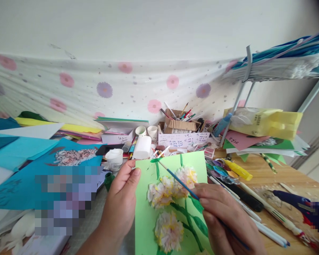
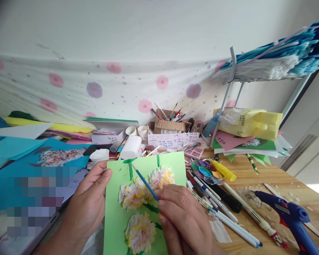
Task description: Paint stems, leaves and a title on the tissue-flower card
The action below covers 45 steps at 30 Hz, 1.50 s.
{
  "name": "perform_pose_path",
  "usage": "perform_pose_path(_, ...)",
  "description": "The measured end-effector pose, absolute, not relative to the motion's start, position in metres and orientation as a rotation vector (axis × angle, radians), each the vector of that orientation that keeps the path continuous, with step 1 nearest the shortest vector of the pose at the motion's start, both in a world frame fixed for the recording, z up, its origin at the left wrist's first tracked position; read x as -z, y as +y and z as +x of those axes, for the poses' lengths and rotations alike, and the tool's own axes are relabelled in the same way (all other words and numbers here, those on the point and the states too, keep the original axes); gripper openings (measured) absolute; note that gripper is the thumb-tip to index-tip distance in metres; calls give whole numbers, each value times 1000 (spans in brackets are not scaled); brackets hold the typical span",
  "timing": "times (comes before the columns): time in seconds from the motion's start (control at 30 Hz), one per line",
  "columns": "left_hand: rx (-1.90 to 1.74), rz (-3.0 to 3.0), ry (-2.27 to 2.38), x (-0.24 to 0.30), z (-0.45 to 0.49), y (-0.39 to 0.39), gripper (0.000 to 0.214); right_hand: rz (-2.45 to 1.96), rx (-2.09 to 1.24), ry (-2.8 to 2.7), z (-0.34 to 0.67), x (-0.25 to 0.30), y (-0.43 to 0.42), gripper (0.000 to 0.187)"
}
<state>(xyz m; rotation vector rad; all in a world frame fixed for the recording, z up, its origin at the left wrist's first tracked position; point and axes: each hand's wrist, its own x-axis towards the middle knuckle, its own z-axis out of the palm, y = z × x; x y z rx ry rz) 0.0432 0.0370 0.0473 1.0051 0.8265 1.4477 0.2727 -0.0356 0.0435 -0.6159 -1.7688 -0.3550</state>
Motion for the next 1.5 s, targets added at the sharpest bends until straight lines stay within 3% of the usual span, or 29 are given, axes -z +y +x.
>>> perform_pose_path(0.23,-1482,967,812,-58,49,36,60,-662,407,-1742,266,-44,-34,26)
perform_pose_path(0.77,-1482,957,820,-59,47,34,54,-644,326,-1791,267,-50,-35,34)
perform_pose_path(1.03,-1498,958,814,-57,47,38,51,-705,466,-1642,280,-47,-32,27)
perform_pose_path(1.5,-1500,881,877,-60,42,39,62,-695,395,-1541,307,-36,-26,23)
